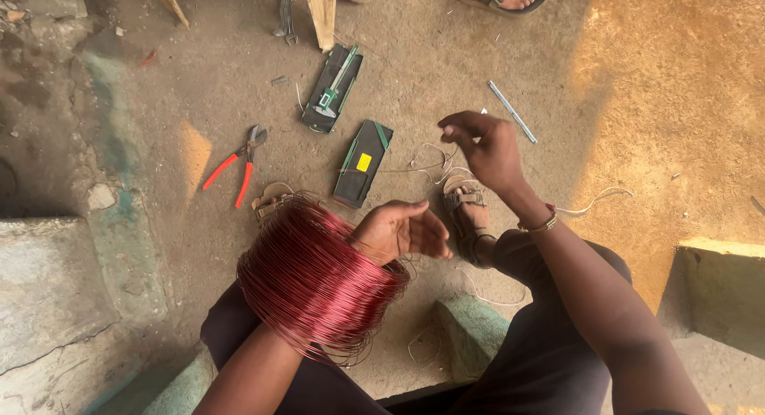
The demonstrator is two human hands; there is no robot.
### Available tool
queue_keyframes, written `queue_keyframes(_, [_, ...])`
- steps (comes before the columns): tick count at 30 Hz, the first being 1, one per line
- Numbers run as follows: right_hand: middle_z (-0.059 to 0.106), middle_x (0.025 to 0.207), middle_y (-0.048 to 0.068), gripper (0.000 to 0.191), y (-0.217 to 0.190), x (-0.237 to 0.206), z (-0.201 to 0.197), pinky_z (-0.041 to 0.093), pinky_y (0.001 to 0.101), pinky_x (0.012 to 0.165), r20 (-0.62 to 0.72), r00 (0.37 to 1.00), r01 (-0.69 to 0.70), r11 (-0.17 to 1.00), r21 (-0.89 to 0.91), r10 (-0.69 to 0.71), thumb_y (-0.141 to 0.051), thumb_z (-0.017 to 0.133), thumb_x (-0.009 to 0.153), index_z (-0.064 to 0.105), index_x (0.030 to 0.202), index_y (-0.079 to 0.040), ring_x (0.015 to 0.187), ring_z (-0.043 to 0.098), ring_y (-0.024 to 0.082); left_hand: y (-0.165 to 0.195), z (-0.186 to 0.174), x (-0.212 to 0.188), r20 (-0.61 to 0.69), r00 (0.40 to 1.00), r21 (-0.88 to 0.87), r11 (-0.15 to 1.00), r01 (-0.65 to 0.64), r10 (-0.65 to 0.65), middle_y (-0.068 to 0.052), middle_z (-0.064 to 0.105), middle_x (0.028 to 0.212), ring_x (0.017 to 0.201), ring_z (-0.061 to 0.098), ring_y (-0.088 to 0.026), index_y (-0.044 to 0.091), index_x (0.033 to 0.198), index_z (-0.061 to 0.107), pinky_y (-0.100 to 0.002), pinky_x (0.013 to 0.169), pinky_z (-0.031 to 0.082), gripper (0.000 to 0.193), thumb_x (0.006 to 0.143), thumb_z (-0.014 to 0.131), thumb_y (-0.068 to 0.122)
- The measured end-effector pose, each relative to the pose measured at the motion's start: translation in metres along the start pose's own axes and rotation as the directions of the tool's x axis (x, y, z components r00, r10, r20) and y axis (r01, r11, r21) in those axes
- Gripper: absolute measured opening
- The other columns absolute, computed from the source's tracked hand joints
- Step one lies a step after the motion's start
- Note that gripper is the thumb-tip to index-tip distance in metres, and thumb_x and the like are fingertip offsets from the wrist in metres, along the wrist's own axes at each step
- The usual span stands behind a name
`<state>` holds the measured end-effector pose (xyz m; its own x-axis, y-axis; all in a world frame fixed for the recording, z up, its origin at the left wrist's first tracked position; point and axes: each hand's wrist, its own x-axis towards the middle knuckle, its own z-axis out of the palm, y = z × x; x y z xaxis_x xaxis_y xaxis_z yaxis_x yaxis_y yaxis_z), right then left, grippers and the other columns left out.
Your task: The person sits on the ground with a large coil of red enameled wire around one forearm and pulls, winds and arranges the wire by hand, occasionally using pliers lying nearby to cut or grip the wire. Other people sit nearby on chairs while the person continues handling the wire.
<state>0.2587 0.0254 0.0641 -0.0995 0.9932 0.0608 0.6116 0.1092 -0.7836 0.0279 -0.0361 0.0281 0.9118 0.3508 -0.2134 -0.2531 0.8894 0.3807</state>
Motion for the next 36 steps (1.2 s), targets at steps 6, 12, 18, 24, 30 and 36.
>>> queue_keyframes(6, [0.079,0.092,0.010,0.016,0.014,0.005,-0.003,0.062,0.0304,0.073,-0.056,0.998,-0.022,1.000,0.008,0.022,-0.016,0.071,0.099,0.076,0.106,-0.002,0.089,0.080,0.017,-0.001,0.005,-0.006,-0.002,0.998,0.128,0.989,0.067,-0.067,-0.019,0.075,0.085,0.088,0.076,-0.033,-0.009,0.103,0.071,-0.043,0.093,0.058,0.058,0.114,0.037,0.037])
queue_keyframes(12, [0.079,0.088,0.010,0.016,0.008,0.003,0.002,0.056,0.0316,0.064,-0.038,0.998,0.040,0.996,-0.078,-0.043,-0.017,0.071,0.098,0.077,0.103,-0.003,0.082,0.079,0.018,-0.003,0.007,-0.004,-0.007,0.996,0.181,0.980,0.086,-0.086,-0.008,0.061,0.056,0.064,0.070,-0.025,-0.009,0.098,0.072,-0.039,0.086,0.057,0.066,0.114,0.034,0.043])
queue_keyframes(18, [0.079,0.087,0.010,0.017,0.009,0.004,0.003,0.054,0.0334,0.064,-0.045,0.997,0.054,0.994,-0.094,-0.059,-0.017,0.071,0.098,0.076,0.103,-0.002,0.078,0.077,0.019,-0.008,0.001,-0.002,-0.061,0.997,0.179,0.982,0.059,-0.049,0.002,0.045,0.048,0.045,0.052,-0.014,-0.008,0.097,0.073,-0.035,0.080,0.053,0.069,0.113,0.034,0.047])
queue_keyframes(24, [0.078,0.086,0.010,0.016,0.010,0.002,0.009,0.056,0.0351,0.065,-0.015,0.995,0.096,0.990,-0.103,-0.098,-0.017,0.070,0.097,0.075,0.101,-0.002,0.078,0.077,0.020,-0.011,-0.007,0.004,-0.159,0.987,0.160,0.987,-0.004,0.030,0.003,0.048,0.049,0.045,0.054,-0.013,-0.005,0.099,0.074,-0.031,0.069,0.053,0.065,0.111,0.034,0.046])
queue_keyframes(30, [0.078,0.088,0.013,0.014,0.011,0.001,0.013,0.057,0.0370,0.067,0.023,0.991,0.134,0.976,-0.170,-0.132,-0.014,0.071,0.095,0.077,0.098,-0.001,0.075,0.075,0.023,-0.002,-0.011,0.005,-0.339,0.925,0.382,0.924,-0.032,0.172,-0.001,0.067,0.070,0.064,0.066,-0.011,0.002,0.104,0.075,-0.026,0.066,0.055,0.062,0.109,0.038,0.052])
queue_keyframes(36, [0.078,0.089,0.010,0.015,0.010,0.002,0.011,0.059,0.0352,0.066,0.031,0.996,0.091,0.986,-0.139,-0.088,-0.015,0.068,0.098,0.076,0.101,-0.003,0.075,0.076,0.020,0.025,-0.003,-0.001,-0.411,0.802,0.783,0.618,0.067,0.434,-0.001,0.073,0.071,0.064,0.071,-0.012,0.005,0.101,0.076,-0.030,0.063,0.061,0.065,0.101,0.039,0.059])
